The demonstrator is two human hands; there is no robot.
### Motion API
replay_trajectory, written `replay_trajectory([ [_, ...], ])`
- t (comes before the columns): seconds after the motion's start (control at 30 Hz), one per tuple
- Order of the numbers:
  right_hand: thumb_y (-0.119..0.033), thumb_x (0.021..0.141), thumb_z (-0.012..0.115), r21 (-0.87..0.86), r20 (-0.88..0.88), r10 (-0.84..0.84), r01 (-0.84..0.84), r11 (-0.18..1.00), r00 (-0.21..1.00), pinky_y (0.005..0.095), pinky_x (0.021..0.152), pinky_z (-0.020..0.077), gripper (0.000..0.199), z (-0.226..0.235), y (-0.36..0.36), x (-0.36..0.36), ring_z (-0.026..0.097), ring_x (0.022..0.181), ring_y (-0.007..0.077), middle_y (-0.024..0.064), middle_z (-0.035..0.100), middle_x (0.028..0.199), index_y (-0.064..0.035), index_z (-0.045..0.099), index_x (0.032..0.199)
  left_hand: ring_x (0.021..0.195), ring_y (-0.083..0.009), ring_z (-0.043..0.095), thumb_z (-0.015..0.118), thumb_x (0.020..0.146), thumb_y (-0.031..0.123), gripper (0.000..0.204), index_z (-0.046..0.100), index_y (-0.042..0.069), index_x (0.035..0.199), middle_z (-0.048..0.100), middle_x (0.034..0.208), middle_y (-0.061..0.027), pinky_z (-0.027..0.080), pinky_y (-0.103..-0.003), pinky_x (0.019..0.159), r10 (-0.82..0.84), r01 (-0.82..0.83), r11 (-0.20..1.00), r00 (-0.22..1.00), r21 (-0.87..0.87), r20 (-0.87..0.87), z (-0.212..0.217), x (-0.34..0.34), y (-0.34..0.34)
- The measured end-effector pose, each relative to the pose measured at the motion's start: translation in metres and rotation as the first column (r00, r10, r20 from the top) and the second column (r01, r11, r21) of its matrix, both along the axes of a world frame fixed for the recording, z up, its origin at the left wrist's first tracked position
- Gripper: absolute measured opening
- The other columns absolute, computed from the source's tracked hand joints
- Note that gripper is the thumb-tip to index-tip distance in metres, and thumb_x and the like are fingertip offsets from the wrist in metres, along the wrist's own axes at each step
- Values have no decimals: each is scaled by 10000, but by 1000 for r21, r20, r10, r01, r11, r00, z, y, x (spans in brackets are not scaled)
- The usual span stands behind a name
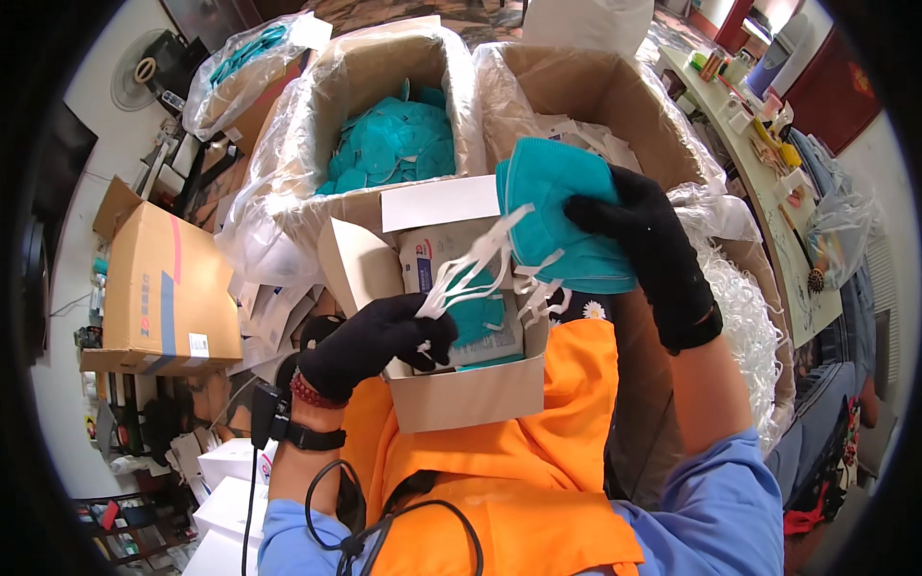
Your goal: The recorder is placing turquoise medical face masks into white retail boxes.
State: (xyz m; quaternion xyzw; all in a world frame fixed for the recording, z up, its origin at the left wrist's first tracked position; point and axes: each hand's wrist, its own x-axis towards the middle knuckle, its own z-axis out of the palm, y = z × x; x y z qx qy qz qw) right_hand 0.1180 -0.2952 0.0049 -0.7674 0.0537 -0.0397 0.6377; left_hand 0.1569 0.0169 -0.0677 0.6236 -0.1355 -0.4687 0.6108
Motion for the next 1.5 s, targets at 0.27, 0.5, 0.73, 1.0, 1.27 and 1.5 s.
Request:
replay_trajectory([
  [0.27,-187,852,749,-35,58,1,1,999,998,273,828,524,330,14,8,8,658,862,108,35,712,975,-7,687,1122,883,-182,698,620,958,186,303,620,4,1200,683,1019,-91,600,-311,724,43,-45,999,994,-19,-99,14,-4,-16],
  [0.5,-164,842,755,-1,94,-80,80,997,992,267,826,524,315,19,4,7,662,857,109,38,714,964,-6,690,1106,899,-201,704,606,972,239,337,599,15,1223,679,1052,-101,607,-316,720,85,-104,988,982,-114,-167,4,-7,-12],
  [0.73,-146,839,767,-95,121,-43,54,994,992,260,820,525,308,22,8,8,661,848,103,34,718,967,-18,693,1110,894,-179,687,570,1006,307,364,611,18,1223,670,1070,-78,605,-323,749,79,-95,989,987,-112,-141,1,-8,-18],
  [1.0,-164,882,707,-185,235,-120,166,969,964,272,854,512,364,22,-6,8,648,925,117,39,706,1037,-14,658,1211,815,-135,637,552,1008,306,341,652,6,1136,649,991,-52,579,-311,799,82,-98,983,991,-156,-109,-12,-9,-13],
  [1.27,-142,851,756,-204,164,-172,204,958,971,266,792,526,308,4,-48,9,657,827,107,42,716,951,-20,695,1127,848,-176,670,548,1000,241,288,609,-17,1114,650,974,-70,576,-316,819,72,-86,986,993,-141,-98,-18,-10,15],
  [1.5,-163,860,749,-3,122,-155,156,988,980,258,811,528,330,7,-16,7,661,855,94,33,715,988,-12,684,1146,864,-247,710,558,1009,250,306,596,-22,1145,660,1006,-95,593,-370,811,105,-166,956,963,-243,-246,-4,-17,-3],
])
